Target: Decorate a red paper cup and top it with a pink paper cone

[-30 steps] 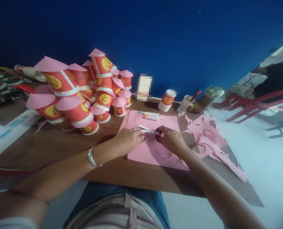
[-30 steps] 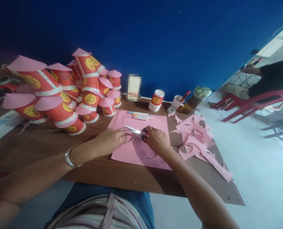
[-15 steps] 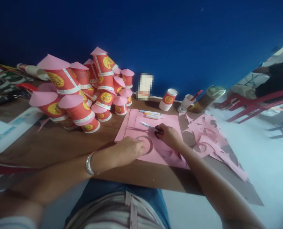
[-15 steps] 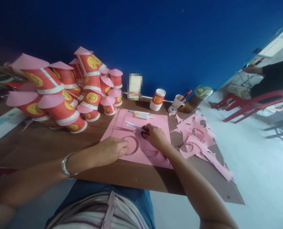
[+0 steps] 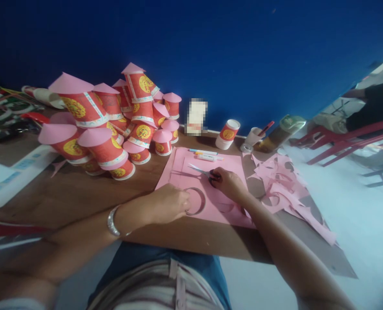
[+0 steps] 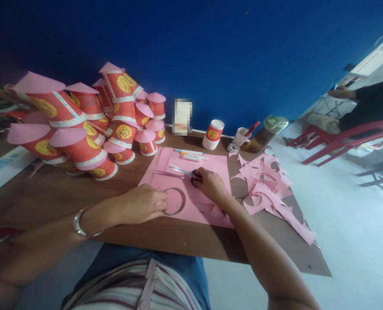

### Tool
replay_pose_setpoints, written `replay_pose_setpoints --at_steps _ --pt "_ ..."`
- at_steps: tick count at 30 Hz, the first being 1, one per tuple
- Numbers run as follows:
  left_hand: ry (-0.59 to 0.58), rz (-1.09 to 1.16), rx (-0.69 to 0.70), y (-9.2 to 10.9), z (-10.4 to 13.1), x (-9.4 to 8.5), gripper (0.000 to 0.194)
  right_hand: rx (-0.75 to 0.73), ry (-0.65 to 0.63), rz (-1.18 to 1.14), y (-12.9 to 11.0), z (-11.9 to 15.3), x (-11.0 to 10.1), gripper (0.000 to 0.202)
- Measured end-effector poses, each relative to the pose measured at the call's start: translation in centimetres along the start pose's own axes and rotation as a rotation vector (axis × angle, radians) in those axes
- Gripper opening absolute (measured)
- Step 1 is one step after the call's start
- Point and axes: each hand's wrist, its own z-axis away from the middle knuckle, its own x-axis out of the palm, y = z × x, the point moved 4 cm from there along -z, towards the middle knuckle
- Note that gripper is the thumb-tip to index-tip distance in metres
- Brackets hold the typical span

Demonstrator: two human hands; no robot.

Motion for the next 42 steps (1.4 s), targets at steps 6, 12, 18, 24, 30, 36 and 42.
replay_pose_setpoints --at_steps 6,12,18,24,30,36,42 --pt "0.167 0.144 -0.546 -4.0 1.5 -0.7 0.017 0.037 0.008 0.006 0.1 0.1 0.1 0.023" --pt "0.139 0.425 -0.677 -5.3 3.1 1.2 0.011 0.038 0.052 -0.037 -0.4 0.6 0.0 0.026" --pt "0.080 0.378 -0.654 -4.6 2.9 1.9 0.019 -0.056 -0.023 -0.138 -2.5 1.7 0.3 0.027" --pt "0.051 0.292 -0.599 -4.2 2.6 2.0 0.016 -0.053 -0.062 -0.155 -3.0 1.9 0.9 0.029" --pt "-0.003 0.312 -0.631 -4.0 2.6 1.7 0.017 -0.050 -0.075 -0.163 -3.1 2.1 1.0 0.029" --pt "-0.007 0.317 -0.625 -4.0 2.7 1.9 0.018 -0.036 -0.102 -0.176 -3.2 2.1 1.5 0.028" --pt "-0.009 0.349 -0.631 -4.2 2.7 2.0 0.019 -0.042 -0.109 -0.135 -3.6 2.1 1.7 0.030"
